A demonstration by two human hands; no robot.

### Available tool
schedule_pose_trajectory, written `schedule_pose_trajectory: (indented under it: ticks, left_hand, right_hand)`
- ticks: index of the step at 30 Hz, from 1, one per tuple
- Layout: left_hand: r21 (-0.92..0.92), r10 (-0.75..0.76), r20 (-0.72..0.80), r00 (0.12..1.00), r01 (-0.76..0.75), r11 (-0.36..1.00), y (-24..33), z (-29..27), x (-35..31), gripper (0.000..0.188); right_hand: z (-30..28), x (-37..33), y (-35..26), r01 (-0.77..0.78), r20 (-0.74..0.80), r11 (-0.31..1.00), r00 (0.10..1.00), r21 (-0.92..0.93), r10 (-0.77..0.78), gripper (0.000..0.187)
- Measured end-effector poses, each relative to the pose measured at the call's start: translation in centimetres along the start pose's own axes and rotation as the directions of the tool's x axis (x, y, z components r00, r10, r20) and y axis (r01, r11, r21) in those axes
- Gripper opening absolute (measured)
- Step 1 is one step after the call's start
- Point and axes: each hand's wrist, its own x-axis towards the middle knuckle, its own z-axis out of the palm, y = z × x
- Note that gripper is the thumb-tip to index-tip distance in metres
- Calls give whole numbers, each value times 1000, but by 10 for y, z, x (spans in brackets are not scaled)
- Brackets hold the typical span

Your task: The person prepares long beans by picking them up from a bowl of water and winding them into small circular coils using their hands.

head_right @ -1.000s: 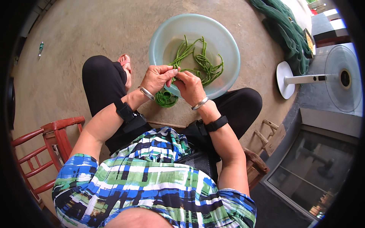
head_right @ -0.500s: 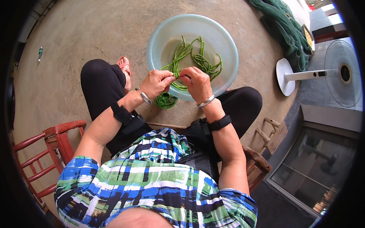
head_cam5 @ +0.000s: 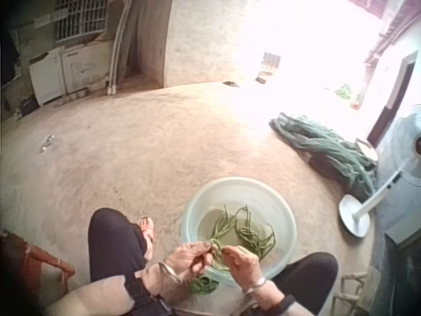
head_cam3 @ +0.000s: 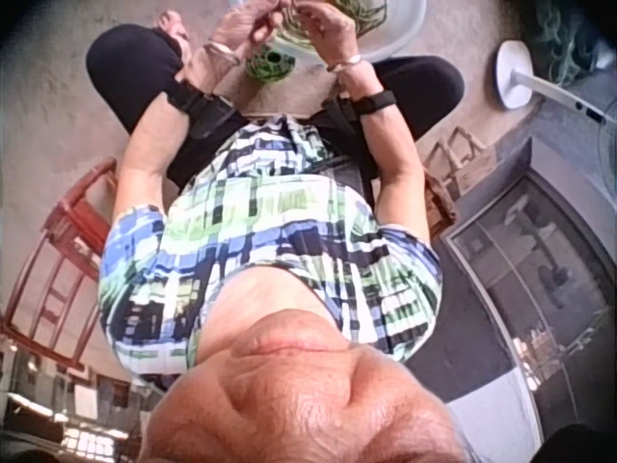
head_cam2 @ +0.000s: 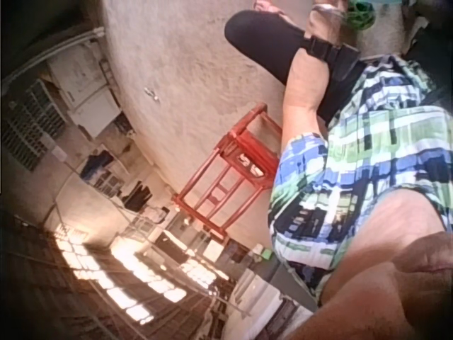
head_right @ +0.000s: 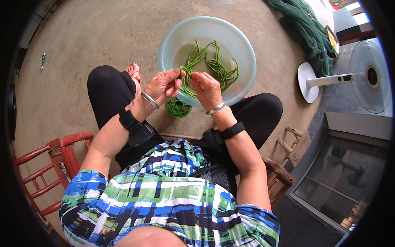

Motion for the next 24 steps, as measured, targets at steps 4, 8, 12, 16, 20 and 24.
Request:
schedule_pose_trajectory:
  ticks: [4, 8, 12, 16, 20, 24]
  left_hand:
    - [92, 106, -92, 990, -97, 991, -2, 2, 3, 24]
    - [376, 201, -164, 966, -128, 918, -4, 11, 1, 23]
    - [743, 459, -85, 884, -250, 620, -21, -6, 8, 24]
    - [955, 601, 190, 776, -289, 71, -19, -4, 4, 17]
    - [971, 433, 90, 897, -176, 163, -13, 2, -1, 18]
    - [854, 198, -48, 979, -63, 517, -11, 2, -3, 19]
  right_hand:
    - [4, -6, -6, 40, 83, 997, 996, -73, -34, 25]
    - [4, -5, -15, 25, 115, 995, 993, -100, -14, 26]
    - [1, -8, -12, 102, 199, 987, 977, -123, -76, 27]
    - [-4, -7, -15, 154, 209, 974, 971, -168, -117, 22]
    - [-16, -3, -17, 154, 103, 977, 985, -148, -140, 13]
    - [-23, 4, -23, 52, 42, 998, 998, -44, -50, 16]
